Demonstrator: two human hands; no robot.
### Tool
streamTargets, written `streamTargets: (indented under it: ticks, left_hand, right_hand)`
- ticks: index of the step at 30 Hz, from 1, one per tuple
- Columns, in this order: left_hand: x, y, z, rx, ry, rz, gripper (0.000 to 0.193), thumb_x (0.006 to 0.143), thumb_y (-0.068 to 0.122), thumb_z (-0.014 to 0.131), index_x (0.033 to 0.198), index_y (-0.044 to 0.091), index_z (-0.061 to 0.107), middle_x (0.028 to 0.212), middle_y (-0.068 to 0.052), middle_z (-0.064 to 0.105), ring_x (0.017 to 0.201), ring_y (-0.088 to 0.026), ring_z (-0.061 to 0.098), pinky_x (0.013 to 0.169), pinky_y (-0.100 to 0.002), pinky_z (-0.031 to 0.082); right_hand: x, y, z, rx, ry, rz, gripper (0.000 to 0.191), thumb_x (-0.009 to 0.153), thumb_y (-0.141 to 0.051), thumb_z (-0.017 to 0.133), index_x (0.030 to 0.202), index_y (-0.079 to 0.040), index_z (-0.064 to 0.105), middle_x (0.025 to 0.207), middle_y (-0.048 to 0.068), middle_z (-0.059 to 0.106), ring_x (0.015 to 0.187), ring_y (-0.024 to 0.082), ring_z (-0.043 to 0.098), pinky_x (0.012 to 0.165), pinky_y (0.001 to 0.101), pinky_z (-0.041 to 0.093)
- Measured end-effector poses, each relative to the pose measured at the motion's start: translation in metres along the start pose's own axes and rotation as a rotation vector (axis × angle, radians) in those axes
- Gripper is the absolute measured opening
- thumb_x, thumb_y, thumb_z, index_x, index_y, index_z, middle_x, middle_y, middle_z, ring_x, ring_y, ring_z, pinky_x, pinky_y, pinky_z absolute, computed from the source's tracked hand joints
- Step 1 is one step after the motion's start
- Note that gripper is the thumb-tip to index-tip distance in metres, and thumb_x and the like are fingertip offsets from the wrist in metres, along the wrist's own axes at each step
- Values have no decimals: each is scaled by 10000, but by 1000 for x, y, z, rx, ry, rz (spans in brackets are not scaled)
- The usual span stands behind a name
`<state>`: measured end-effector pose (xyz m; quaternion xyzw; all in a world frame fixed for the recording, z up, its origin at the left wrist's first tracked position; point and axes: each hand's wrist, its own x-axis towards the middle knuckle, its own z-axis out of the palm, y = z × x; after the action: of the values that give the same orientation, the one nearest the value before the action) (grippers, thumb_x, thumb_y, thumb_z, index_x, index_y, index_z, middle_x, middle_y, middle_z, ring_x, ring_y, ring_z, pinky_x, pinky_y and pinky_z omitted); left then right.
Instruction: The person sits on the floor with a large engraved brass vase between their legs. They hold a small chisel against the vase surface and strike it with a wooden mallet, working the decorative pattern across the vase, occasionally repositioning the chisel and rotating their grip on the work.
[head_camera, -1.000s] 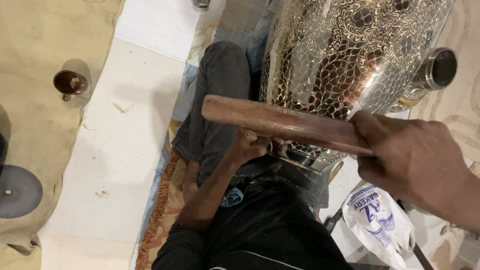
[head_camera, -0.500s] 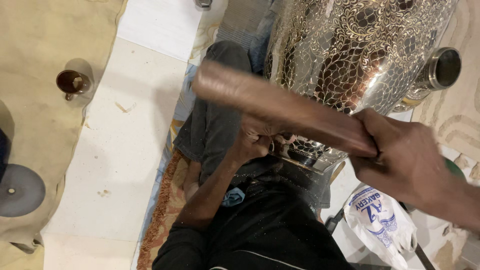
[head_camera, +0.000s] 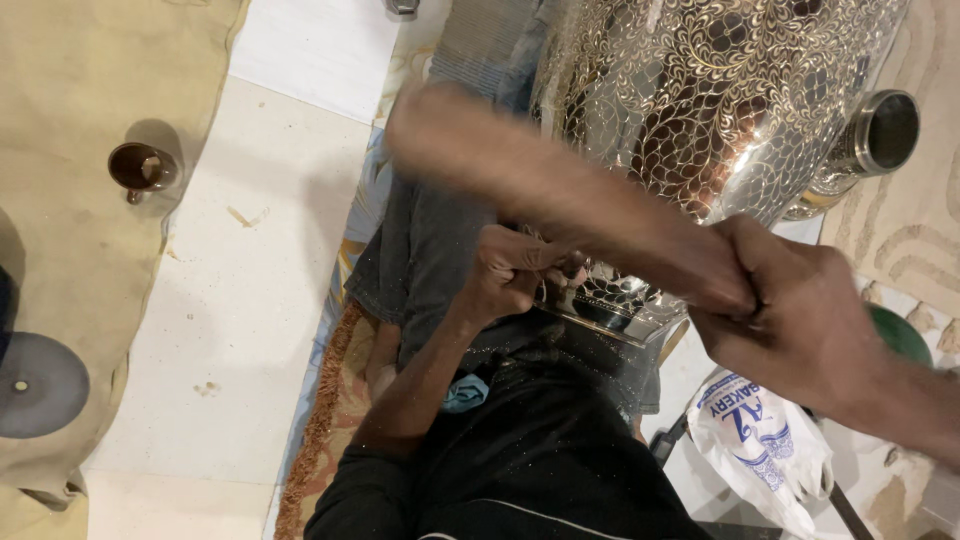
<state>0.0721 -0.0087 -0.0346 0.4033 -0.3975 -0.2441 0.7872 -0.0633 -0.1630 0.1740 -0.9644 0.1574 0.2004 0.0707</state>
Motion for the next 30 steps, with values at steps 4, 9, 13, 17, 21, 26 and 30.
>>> streamTargets:
  ticks: [4, 9, 13, 17, 21, 26, 30]
  left_hand:
    - [2, 6, 4, -297, 6, 1, 497, 899, -123, 519, 1223, 166, 761, 1023, -51, 794, 877, -118, 757, 803, -283, 666]
    - [-2, 4, 0, -164, 21, 18, 465, 849, -122, 521, 1233, 59, 712, 1062, -88, 797, 861, -80, 762, 775, -275, 647]
    - [0, 2, -1, -194, 166, 13, 395, 845, -130, 553, 1102, 56, 790, 968, -88, 793, 842, -97, 746, 689, -258, 633]
    - [-1, 6, -3, -486, 301, -46, 263, 927, -114, 680, 1083, 73, 778, 1015, -84, 772, 930, -135, 771, 798, -301, 674]
    - [-2, 8, 4, -581, 173, -112, 380, 916, -111, 692, 1255, 61, 709, 1083, -110, 766, 1008, -173, 756, 914, -317, 656]
    - [-2, -3, 14, -295, 61, -99, 375, 1021, -122, 634, 1328, 85, 695, 1089, -120, 782, 919, -173, 775, 808, -269, 668]
    - [0, -8, 14, -125, 35, -180, 388, 991, -83, 619, 1334, 97, 643, 1056, -104, 787, 877, -152, 793, 716, -235, 669]
  right_hand:
    - [-1, -15, -26, -280, -242, 91, 308, 816, -222, 681, 1050, -88, 531, 669, 12, 579, 495, 138, 602, 423, 343, 513]
    - [2, -17, -21, -14, -125, 58, 276, 785, -200, 668, 1007, -68, 570, 665, 34, 600, 511, 169, 616, 490, 334, 514]
    - [-9, -4, -10, -190, -83, 57, 362, 712, -167, 746, 1028, -43, 619, 604, 94, 632, 463, 233, 628, 473, 395, 505]
    - [-16, 9, -5, 304, 72, 83, 325, 689, -84, 770, 970, 8, 633, 593, 77, 651, 512, 145, 639, 434, 305, 493]
    - [-11, 17, 16, 482, 83, 145, 263, 695, -98, 846, 891, -1, 700, 557, 74, 649, 385, 159, 580, 332, 318, 438]
    - [-16, 34, 34, 629, 146, 87, 292, 761, -170, 890, 892, -33, 667, 646, 36, 668, 506, 108, 577, 435, 264, 491]
    - [-22, 39, 22, 358, 90, 194, 355, 673, -168, 921, 933, -14, 735, 622, 89, 722, 473, 148, 632, 415, 300, 498]
